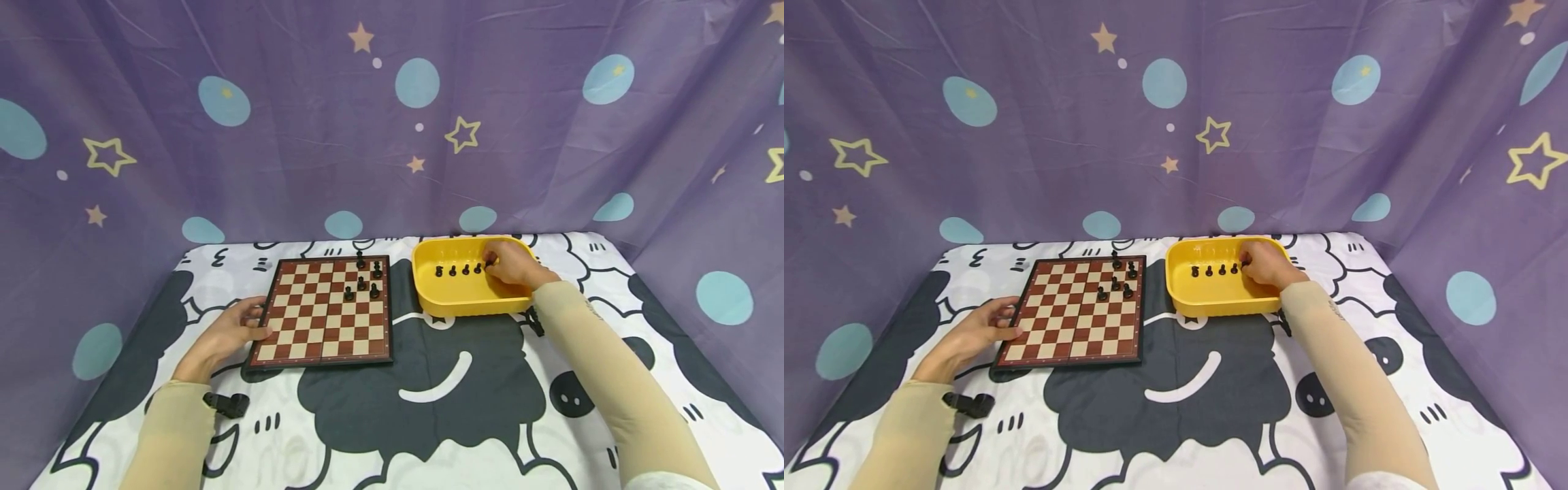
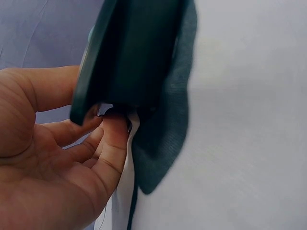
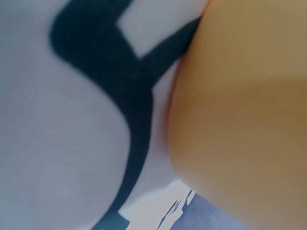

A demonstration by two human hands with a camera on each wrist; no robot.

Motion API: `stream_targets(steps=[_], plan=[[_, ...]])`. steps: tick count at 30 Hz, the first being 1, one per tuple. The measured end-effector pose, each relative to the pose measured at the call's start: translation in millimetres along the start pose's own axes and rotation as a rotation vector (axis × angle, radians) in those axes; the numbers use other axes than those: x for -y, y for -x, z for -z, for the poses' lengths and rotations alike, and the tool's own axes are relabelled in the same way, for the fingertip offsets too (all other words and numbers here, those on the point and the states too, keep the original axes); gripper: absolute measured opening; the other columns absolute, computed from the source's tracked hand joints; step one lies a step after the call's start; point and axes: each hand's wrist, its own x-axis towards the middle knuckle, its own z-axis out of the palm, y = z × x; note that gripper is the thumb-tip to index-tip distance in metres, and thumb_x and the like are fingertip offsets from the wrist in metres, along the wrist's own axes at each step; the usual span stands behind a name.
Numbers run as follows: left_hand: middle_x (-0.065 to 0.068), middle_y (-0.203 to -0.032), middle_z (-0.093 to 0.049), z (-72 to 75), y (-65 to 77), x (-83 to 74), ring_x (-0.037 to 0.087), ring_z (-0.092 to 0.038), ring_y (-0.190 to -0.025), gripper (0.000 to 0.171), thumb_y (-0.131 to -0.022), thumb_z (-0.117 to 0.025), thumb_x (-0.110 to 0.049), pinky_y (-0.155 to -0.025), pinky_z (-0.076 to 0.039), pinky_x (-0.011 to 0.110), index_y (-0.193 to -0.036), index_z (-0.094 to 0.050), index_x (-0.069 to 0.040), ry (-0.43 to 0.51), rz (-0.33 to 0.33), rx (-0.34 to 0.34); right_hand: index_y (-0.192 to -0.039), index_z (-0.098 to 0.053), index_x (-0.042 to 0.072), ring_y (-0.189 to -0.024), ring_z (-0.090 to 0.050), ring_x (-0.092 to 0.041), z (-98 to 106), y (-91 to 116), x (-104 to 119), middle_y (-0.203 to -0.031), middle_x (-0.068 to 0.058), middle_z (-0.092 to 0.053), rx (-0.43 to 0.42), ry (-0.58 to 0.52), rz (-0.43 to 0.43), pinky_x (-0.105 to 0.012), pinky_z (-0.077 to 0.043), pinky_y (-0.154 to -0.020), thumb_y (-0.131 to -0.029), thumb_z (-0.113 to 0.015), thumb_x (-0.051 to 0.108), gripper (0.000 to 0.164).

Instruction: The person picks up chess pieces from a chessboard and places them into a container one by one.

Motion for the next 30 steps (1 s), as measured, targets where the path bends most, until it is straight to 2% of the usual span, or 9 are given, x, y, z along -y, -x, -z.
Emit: stream_targets(steps=[13,20,30], plan=[[0.029,-0.137,-0.036,-0.1,-0.4,1.7,0.037,-0.047,-0.114,0.084,-0.084,-0.071,-0.009,-0.089,-0.043,0.045,-0.149,-0.02,0.003,0.008,-0.009,-0.006,-0.1,-0.063,0.004,-0.094,-0.056,-0.028,2,1,3,-0.098,-0.012,-0.065,-0.024,-0.023,0.001,-0.045,-0.041,-0.091,-0.081,-0.067,0.008,0.02],[0.029,-0.137,-0.036,0.2,0.0,1.4,0.039,-0.047,-0.115,0.084,-0.084,-0.071,-0.009,-0.09,-0.042,0.048,-0.149,-0.02,0.003,0.009,-0.011,-0.006,-0.107,-0.063,0.003,-0.098,-0.057,-0.028,1,3,5,-0.103,-0.013,-0.065,-0.026,-0.018,0.001,-0.045,-0.041,-0.094,-0.081,-0.067,0.009,0.027],[0.029,-0.136,-0.037,-0.5,0.4,0.0,0.038,-0.047,-0.115,0.084,-0.084,-0.071,-0.01,-0.09,-0.041,0.048,-0.149,-0.02,0.003,-0.004,-0.003,-0.012,-0.114,-0.061,0.003,-0.103,-0.054,-0.029,4,9,12,-0.11,-0.014,-0.063,-0.023,-0.088,-0.027,-0.047,-0.038,-0.097,-0.084,-0.069,0.015,0.033]])
